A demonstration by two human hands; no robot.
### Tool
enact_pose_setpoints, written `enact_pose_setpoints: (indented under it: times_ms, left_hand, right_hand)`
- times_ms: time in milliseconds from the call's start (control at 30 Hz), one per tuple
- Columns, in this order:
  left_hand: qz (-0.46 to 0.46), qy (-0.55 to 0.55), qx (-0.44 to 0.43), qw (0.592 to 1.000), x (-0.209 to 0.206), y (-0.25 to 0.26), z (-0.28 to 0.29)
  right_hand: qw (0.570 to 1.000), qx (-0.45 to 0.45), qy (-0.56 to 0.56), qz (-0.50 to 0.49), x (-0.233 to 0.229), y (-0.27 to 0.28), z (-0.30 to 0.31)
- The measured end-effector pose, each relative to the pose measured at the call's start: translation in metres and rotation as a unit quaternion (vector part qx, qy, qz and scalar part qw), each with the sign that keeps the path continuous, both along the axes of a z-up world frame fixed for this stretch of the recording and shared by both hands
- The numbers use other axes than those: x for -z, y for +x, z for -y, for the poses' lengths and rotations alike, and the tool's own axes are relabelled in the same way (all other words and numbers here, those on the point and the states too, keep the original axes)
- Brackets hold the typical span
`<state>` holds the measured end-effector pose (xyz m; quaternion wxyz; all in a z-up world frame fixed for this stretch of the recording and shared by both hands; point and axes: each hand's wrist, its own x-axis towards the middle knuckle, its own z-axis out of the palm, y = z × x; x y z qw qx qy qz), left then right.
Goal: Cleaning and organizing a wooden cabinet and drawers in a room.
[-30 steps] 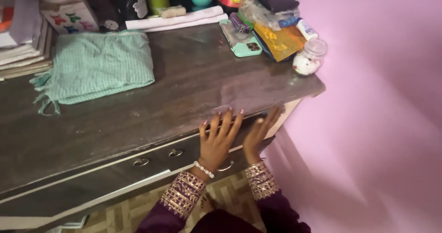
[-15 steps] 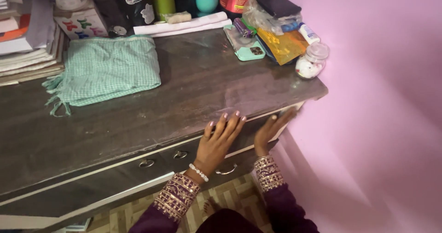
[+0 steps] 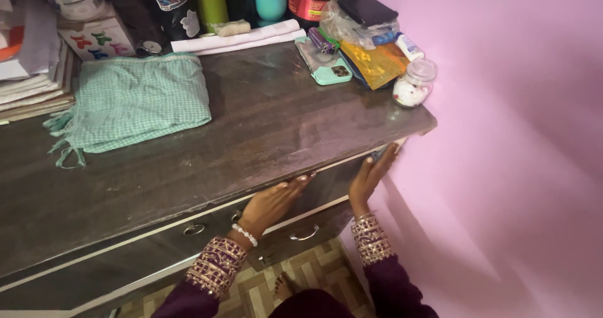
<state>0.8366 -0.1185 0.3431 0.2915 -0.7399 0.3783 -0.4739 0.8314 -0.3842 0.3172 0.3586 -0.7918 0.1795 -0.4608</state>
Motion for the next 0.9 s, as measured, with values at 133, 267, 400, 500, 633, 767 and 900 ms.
enact_pose_setpoints:
  times_ms: [133, 267, 400, 500, 633, 767, 900]
  left_hand:
    - [-0.016, 0.034, -0.007, 0.999, -0.028, -0.012, -0.003]
    - [-0.083, 0.024, -0.002, 0.996, -0.017, -0.017, -0.013]
    - [-0.262, -0.028, 0.006, 0.965, -0.031, -0.039, -0.063]
    - [-0.312, 0.007, -0.043, 0.949, -0.041, -0.046, -0.094]
    - [-0.252, 0.013, -0.045, 0.967, -0.027, -0.046, -0.104]
    - [-0.24, -0.014, -0.012, 0.971, -0.024, -0.04, -0.103]
    - [-0.337, -0.033, 0.008, 0.941, -0.04, -0.047, -0.099]
  right_hand:
    - [0.995, -0.075, -0.026, 0.068, 0.008, -0.006, -0.046]
    - [0.946, -0.131, -0.283, 0.084, 0.028, -0.026, -0.074]
    - [0.931, -0.088, -0.349, 0.058, 0.034, -0.006, -0.022]
    - [0.991, -0.03, -0.119, 0.051, 0.02, 0.018, 0.018]
    - [0.99, -0.049, 0.072, 0.114, -0.018, 0.011, -0.028]
    - [0.994, -0.026, -0.054, 0.087, 0.002, -0.005, -0.093]
    - [0.951, -0.117, -0.254, 0.134, 0.02, -0.006, -0.086]
